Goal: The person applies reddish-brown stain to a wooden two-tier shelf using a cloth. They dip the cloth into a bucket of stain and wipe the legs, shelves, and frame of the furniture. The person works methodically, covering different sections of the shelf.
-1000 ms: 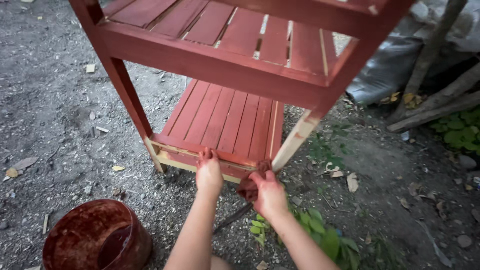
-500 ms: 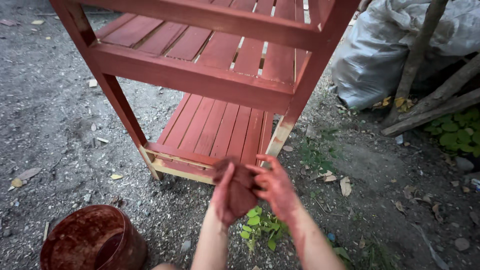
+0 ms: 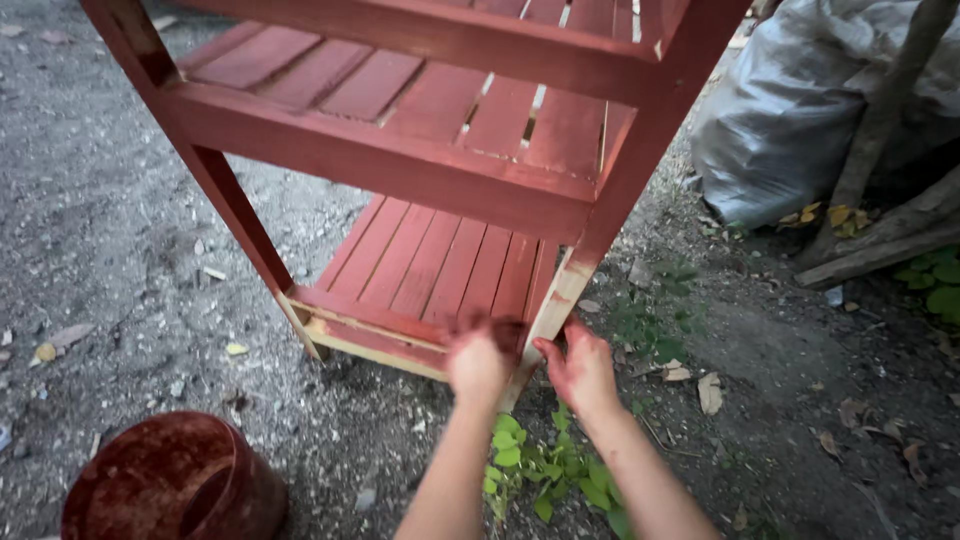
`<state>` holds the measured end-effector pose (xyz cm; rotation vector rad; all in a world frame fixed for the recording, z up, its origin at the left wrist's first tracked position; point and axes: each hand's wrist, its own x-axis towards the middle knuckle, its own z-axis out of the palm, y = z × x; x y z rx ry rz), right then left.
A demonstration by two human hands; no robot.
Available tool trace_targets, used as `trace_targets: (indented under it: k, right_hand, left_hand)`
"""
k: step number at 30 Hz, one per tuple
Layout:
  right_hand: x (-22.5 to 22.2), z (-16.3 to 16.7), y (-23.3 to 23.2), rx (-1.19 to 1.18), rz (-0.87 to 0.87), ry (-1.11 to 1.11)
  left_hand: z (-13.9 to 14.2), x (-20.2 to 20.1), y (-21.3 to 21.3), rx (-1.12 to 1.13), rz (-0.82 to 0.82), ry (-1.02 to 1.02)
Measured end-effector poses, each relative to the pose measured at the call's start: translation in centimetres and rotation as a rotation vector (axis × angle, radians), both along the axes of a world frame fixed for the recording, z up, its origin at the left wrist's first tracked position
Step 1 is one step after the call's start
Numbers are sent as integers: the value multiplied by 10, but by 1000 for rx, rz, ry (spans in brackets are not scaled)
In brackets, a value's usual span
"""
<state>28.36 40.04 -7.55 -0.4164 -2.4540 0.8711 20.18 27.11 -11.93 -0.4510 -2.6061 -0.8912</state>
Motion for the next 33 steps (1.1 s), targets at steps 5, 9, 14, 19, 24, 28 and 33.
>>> trace_targets:
  k: [5,9,14,19,24,28,33]
  right_hand:
    - [1,2,7,32,73,96]
    - [2,1,7,173,9,-10]
    - [4,4,4,266,-87,-130]
    - [3,8,2,277,-93,-116]
    - [2,18,0,251,-92,-166]
    - [3,26,-2,218,-19,-95]
    - [-4,19,3,156,-54,-207]
  left_hand:
    - [-25,-3,3,134,-309,-94]
    - [-25,-58,-55,-66,-120,-344]
    - [-25,-58,-59,-69,22,-431]
    - [-24,1,5,246,-220,-119]
    - [41,-6,-6,502,-63,-752]
    - [115,-13,-1,1143,-377,-679]
    - [133,-6,13,1427,-592,-660]
